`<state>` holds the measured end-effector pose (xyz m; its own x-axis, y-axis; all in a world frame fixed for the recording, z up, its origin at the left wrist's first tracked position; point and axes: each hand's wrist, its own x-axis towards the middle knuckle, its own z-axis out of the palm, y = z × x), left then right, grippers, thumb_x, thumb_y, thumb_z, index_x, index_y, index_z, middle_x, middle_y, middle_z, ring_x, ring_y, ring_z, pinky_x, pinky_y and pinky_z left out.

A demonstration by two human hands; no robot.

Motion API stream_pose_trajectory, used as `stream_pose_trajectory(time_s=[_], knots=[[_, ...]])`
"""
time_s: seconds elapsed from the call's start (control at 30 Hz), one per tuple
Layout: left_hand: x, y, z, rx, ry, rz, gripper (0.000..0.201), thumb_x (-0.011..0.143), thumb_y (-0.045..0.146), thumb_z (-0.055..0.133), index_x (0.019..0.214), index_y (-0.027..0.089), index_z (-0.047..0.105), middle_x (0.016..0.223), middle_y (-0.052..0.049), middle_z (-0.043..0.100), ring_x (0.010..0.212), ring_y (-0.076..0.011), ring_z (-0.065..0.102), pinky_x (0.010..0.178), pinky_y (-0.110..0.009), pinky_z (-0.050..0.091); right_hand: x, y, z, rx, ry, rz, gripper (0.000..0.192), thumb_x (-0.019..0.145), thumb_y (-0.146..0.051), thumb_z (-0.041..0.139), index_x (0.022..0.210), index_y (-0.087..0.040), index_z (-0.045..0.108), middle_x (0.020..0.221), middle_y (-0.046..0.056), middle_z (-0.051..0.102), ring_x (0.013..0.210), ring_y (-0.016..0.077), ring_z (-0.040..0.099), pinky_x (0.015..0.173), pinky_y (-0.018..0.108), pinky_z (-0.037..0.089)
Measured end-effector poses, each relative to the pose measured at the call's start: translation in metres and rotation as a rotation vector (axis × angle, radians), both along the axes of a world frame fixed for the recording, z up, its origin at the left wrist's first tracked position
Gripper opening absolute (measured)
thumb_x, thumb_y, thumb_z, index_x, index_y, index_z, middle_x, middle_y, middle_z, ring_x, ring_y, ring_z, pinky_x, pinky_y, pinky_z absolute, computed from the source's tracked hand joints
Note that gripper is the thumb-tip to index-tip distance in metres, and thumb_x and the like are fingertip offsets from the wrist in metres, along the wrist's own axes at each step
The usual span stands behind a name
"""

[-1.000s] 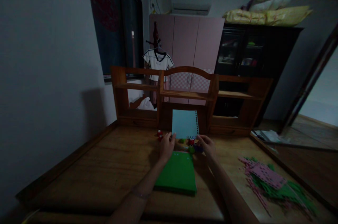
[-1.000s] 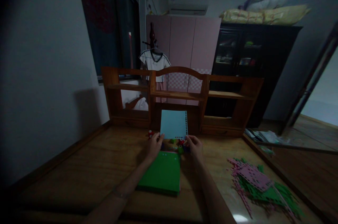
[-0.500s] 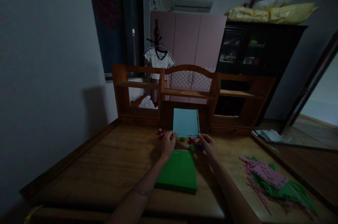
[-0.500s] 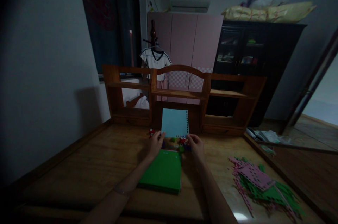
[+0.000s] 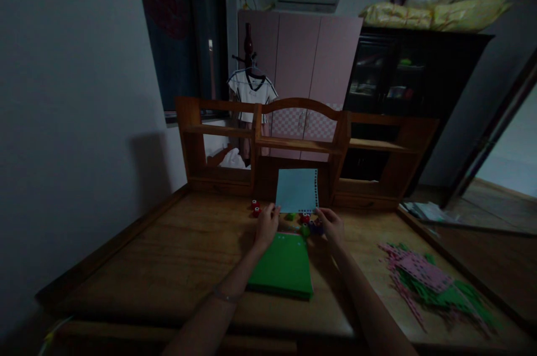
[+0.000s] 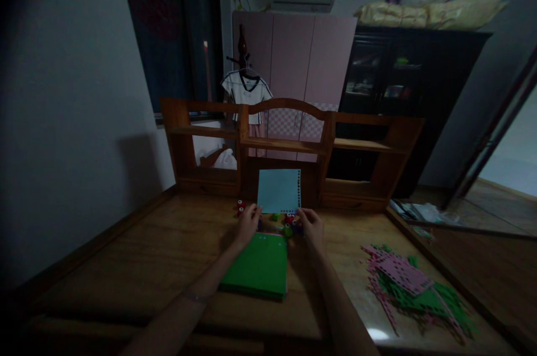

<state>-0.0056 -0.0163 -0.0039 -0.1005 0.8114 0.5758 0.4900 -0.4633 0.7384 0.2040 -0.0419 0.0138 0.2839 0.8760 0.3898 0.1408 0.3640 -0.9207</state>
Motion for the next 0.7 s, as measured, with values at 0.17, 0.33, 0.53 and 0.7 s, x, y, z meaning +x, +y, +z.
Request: stream_pose_trajectory(time_s=[0.17, 0.33, 0.53, 0.7], knots=[[-0.0004, -0.0003, 0.0023, 0.006, -0.012, -0.014, 0.026, 0.090, 0.036, 0.037, 0.082, 0.017, 0.054, 0.081, -0.004, 0.059, 0.077, -0.0155, 0.054, 0.070, -0.024, 0.038, 0.0006, -0.0008, 0.0003, -0.006, 0.002, 0.005, 0.046, 0.067, -0.057, 0.064, 0.084, -0.014, 0.067, 0.065, 0.005, 0.063, 0.056, 0.0165, 0.054, 0.052, 0.026, 0.041], [-0.0006, 0.0008, 0.0014, 0.018, -0.038, -0.026, 0.025, 0.090, 0.035, 0.038, 0.087, 0.017, 0.055, 0.083, -0.004, 0.059, 0.077, -0.0150, 0.055, 0.070, -0.024, 0.039, 0.0026, 0.0009, -0.0006, -0.004, -0.014, -0.018, 0.044, 0.069, -0.054, 0.063, 0.085, -0.014, 0.067, 0.068, 0.006, 0.063, 0.058, 0.0162, 0.055, 0.052, 0.025, 0.041], [-0.0019, -0.0002, 0.0025, 0.027, -0.020, -0.034, 0.023, 0.090, 0.034, 0.039, 0.086, 0.017, 0.055, 0.082, -0.003, 0.059, 0.077, -0.0148, 0.054, 0.071, -0.024, 0.039, 0.0035, 0.0008, -0.0012, 0.013, -0.016, -0.030, 0.045, 0.069, -0.055, 0.063, 0.085, -0.013, 0.067, 0.067, 0.006, 0.063, 0.057, 0.0168, 0.055, 0.052, 0.026, 0.042], [-0.0016, -0.0013, 0.0036, 0.020, -0.024, -0.039, 0.023, 0.090, 0.033, 0.038, 0.086, 0.017, 0.055, 0.083, -0.004, 0.059, 0.079, -0.0149, 0.055, 0.072, -0.024, 0.039, 0.0041, 0.0016, -0.0033, 0.014, -0.013, -0.020, 0.045, 0.069, -0.055, 0.062, 0.086, -0.013, 0.067, 0.075, 0.009, 0.066, 0.059, 0.0169, 0.056, 0.053, 0.027, 0.043]])
